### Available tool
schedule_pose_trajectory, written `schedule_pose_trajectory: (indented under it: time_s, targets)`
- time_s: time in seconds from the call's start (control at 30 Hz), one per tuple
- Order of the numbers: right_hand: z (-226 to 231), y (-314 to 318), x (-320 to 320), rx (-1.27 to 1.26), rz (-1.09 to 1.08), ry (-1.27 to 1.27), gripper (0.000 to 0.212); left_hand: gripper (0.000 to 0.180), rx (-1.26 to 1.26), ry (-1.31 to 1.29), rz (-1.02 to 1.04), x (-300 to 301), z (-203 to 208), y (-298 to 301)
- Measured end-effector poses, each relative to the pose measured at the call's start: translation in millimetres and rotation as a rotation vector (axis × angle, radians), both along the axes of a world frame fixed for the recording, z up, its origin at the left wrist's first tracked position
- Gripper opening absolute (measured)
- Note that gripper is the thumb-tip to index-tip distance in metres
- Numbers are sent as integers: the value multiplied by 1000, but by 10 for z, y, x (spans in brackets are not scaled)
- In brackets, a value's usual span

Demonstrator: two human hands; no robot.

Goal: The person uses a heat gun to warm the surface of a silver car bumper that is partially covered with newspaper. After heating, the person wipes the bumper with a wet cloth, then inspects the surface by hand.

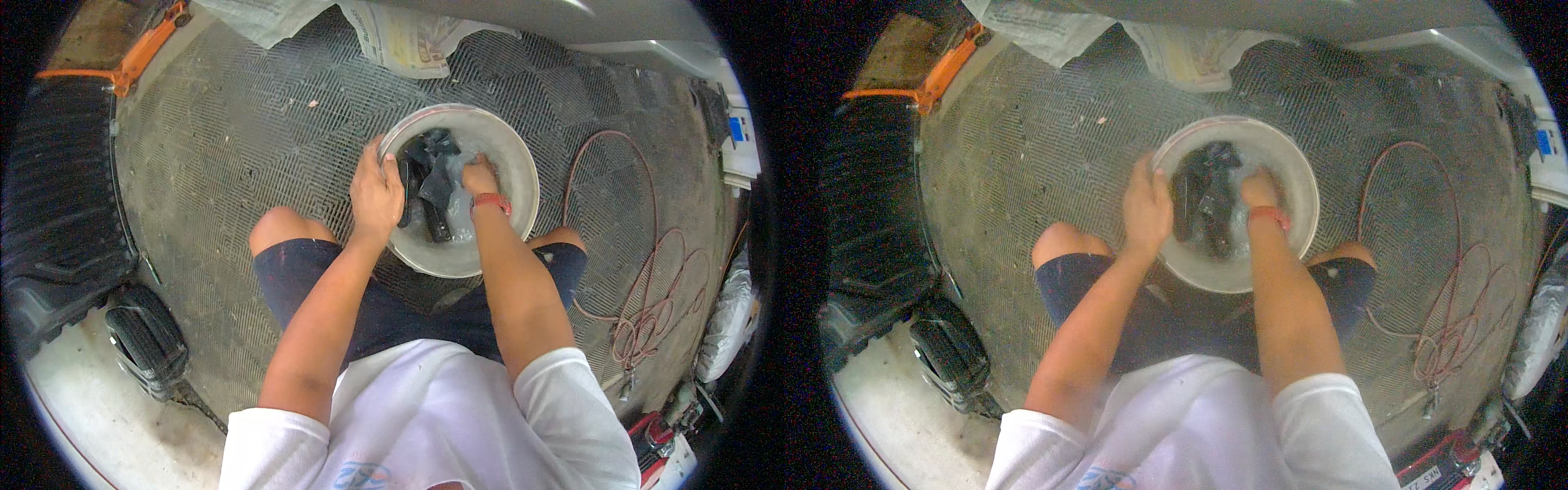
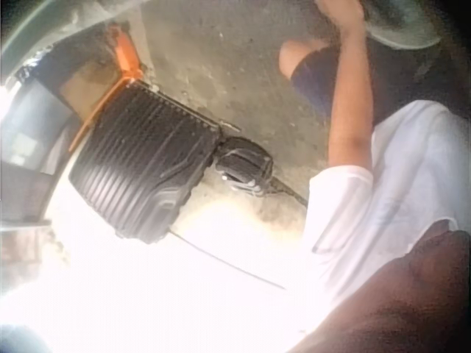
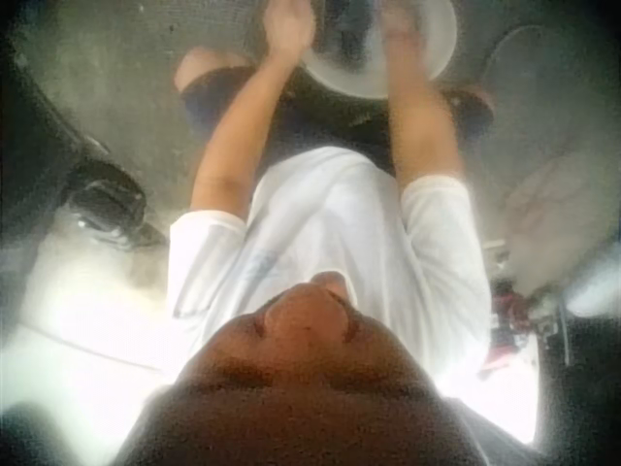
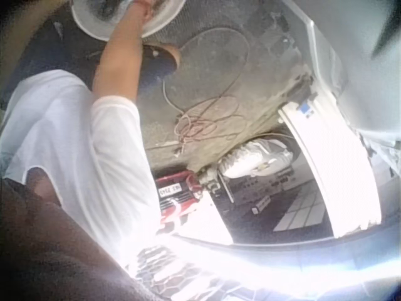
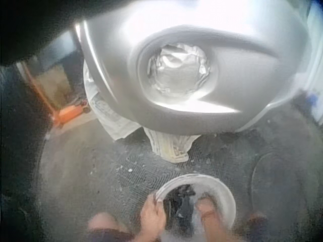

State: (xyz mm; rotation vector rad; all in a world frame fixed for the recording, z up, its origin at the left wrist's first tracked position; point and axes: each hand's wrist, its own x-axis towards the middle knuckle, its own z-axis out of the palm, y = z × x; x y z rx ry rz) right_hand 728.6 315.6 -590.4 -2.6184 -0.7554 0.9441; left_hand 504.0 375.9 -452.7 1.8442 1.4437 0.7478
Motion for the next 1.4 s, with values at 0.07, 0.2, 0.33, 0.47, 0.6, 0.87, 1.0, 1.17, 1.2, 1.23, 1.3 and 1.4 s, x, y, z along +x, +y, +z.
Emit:
schedule_pose_trajectory:
  time_s: [0.07, 0.2, 0.33, 0.47, 0.6, 0.87, 1.0, 1.17, 1.2, 1.23, 1.3, 1.4]
  targets:
    - [-505, -86, -56, -51, -145, 1, 77, 43, -17, -2, -16, 39, 41, 13]
    - [-869, -225, 12, -183, -258, 250, 82, 43, 18, 13, -14, 1, -33, 6]
    - [-807, -196, -51, -195, -311, 438, 80, 43, -32, -18, -11, -35, 6, 4]
    - [-749, -100, -67, -238, -181, 439, 76, 42, -15, -9, -14, 5, 37, 0]
    - [-294, 51, 97, -198, -23, 562, 73, 40, -26, -32, -4, 12, 69, 0]
    - [705, -95, 127, 243, -165, 553, 74, 39, 5, -26, 4, 14, -25, -8]
    - [1473, -94, 5, 366, -261, 739, 79, 38, 16, -26, 11, -20, -60, -2]
    - [1813, -218, -47, 447, -329, 923, 82, 38, 31, -23, 19, -12, -59, -22]
    - [1828, -252, -57, 450, -338, 957, 83, 38, 30, -26, 17, -14, -56, -23]
    - [1842, -279, -66, 452, -345, 991, 84, 38, 32, -27, 17, -15, -53, -24]
    - [1866, -315, -109, 501, -358, 1031, 82, 38, 35, -27, 16, -16, -45, -30]
    - [1843, -340, -147, 522, -384, 1059, 77, 38, 36, -30, 14, -19, -41, -34]
